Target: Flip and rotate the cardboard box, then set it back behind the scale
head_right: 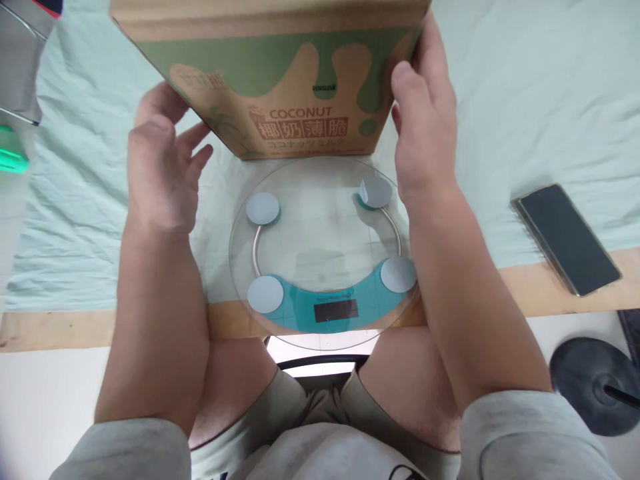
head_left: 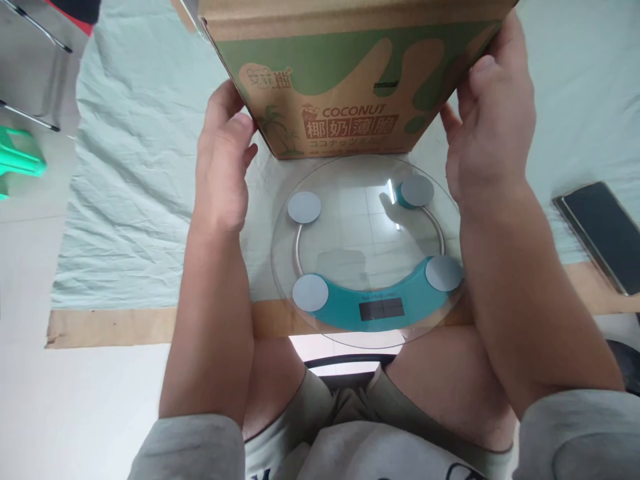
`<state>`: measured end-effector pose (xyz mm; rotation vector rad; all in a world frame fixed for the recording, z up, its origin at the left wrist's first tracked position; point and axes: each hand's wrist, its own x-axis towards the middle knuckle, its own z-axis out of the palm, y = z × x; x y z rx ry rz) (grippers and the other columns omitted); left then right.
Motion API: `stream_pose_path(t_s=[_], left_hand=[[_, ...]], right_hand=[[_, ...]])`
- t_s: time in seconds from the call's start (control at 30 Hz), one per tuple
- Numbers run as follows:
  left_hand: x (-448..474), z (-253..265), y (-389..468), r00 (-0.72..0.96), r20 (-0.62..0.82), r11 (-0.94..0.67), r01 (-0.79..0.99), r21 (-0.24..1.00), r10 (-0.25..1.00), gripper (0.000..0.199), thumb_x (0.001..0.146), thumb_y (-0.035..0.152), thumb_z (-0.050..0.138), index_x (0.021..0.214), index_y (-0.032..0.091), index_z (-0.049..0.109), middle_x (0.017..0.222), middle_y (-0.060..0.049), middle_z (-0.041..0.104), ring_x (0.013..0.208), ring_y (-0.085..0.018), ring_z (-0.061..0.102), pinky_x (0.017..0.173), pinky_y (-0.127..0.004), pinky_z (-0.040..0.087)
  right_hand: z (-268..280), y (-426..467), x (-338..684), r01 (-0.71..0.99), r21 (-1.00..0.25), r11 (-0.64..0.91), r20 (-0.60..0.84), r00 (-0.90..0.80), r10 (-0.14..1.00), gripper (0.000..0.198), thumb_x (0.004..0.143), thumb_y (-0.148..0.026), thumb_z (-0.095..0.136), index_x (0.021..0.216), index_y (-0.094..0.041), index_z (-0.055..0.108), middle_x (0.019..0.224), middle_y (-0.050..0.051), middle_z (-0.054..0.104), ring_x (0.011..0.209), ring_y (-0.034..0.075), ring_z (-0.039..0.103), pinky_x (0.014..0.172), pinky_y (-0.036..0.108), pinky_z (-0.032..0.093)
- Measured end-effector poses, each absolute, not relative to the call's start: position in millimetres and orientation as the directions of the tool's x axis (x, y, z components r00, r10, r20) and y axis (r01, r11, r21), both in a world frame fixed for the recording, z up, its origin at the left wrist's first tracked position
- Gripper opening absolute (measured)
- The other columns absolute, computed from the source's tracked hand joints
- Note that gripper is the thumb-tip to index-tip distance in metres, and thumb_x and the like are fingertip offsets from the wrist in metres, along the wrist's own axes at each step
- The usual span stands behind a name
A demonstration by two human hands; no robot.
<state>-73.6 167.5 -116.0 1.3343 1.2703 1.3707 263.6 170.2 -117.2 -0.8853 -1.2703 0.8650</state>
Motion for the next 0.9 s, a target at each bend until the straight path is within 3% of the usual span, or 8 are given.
stream_pose_path(t_s=[0.07,0.17,0.27,0.37,0.43,0.53,0.7,0.9], left_hand=[[-66,-102,144,-0.202,0.143,-0.141,0.027,0.990,0.969,0.043,0.095,0.038,0.069,0.134,0.020,0.076,0.139,-0.014,0.078,0.119,-0.027,0.079,0.092,-0.037,0.064],[-54,-80,118,-0.331,0.142,-0.181,-0.091,0.979,0.933,0.021,0.091,0.028,0.063,0.100,0.013,0.075,0.101,-0.014,0.075,0.079,-0.018,0.071,0.065,-0.027,0.049],[-44,-62,96,-0.362,0.233,-0.296,-0.129,0.946,0.903,0.009,0.074,0.023,0.063,0.067,0.019,0.061,0.066,-0.004,0.053,0.057,-0.011,0.052,0.054,-0.024,0.033],[-46,-62,82,-0.368,0.241,-0.310,-0.141,0.940,0.898,0.036,0.059,0.025,0.060,0.051,0.024,0.025,0.054,0.005,0.015,0.049,-0.004,0.018,0.051,-0.025,0.011],[-53,-72,77,-0.365,0.167,-0.236,-0.152,0.960,0.916,0.047,0.053,0.026,0.057,0.055,0.024,0.010,0.059,0.006,0.002,0.052,-0.001,0.005,0.053,-0.025,0.001],[-66,-93,73,-0.322,0.008,-0.066,-0.170,0.983,0.947,0.055,0.055,0.024,0.063,0.060,0.024,0.008,0.061,0.006,0.000,0.051,-0.001,0.002,0.051,-0.025,-0.002],[-74,-116,65,-0.231,-0.088,0.071,-0.080,0.994,0.969,0.073,0.063,0.031,0.082,0.053,0.021,0.011,0.058,0.006,0.005,0.049,-0.003,0.008,0.053,-0.028,0.002],[-71,-121,66,-0.224,-0.082,0.099,0.062,0.993,0.971,0.062,0.067,0.032,0.077,0.047,0.021,0.020,0.054,0.003,0.010,0.052,-0.005,0.010,0.057,-0.034,0.002]], right_hand=[[-109,162,258,0.013,-0.938,0.345,0.338,0.242,0.910,0.050,0.089,-0.032,0.053,0.137,-0.038,0.067,0.161,-0.011,0.067,0.168,0.016,0.055,0.150,0.056,0.039],[-83,136,245,0.020,-0.975,0.223,0.207,0.458,0.864,0.048,0.090,-0.023,0.053,0.131,-0.040,0.071,0.154,-0.015,0.072,0.161,0.012,0.061,0.140,0.056,0.046],[-57,104,231,-0.019,-0.962,0.273,0.224,0.519,0.825,0.020,0.090,-0.017,0.059,0.102,-0.025,0.074,0.108,-0.004,0.078,0.108,0.009,0.078,0.090,0.029,0.058],[-53,82,227,-0.065,-0.915,0.397,0.305,0.532,0.790,0.022,0.083,-0.015,0.055,0.067,-0.021,0.042,0.063,-0.003,0.035,0.055,0.006,0.039,0.054,0.023,0.026],[-65,74,232,-0.072,-0.916,0.396,0.294,0.551,0.781,0.038,0.079,-0.018,0.055,0.062,-0.023,0.021,0.061,-0.005,0.012,0.051,0.004,0.016,0.051,0.023,0.009],[-86,70,250,-0.136,-0.960,0.246,0.124,0.582,0.804,0.047,0.067,-0.020,0.056,0.063,-0.024,0.009,0.064,-0.006,-0.001,0.050,0.002,0.007,0.050,0.023,0.002],[-100,71,273,-0.167,-0.976,0.142,0.009,0.615,0.789,0.048,0.053,-0.022,0.053,0.064,-0.023,0.006,0.065,-0.006,-0.003,0.050,0.002,0.005,0.050,0.024,0.000],[-108,74,270,-0.155,-0.985,0.078,-0.032,0.602,0.798,0.050,0.057,-0.022,0.060,0.066,-0.021,0.011,0.064,-0.007,0.005,0.050,0.001,0.010,0.052,0.024,0.004]])
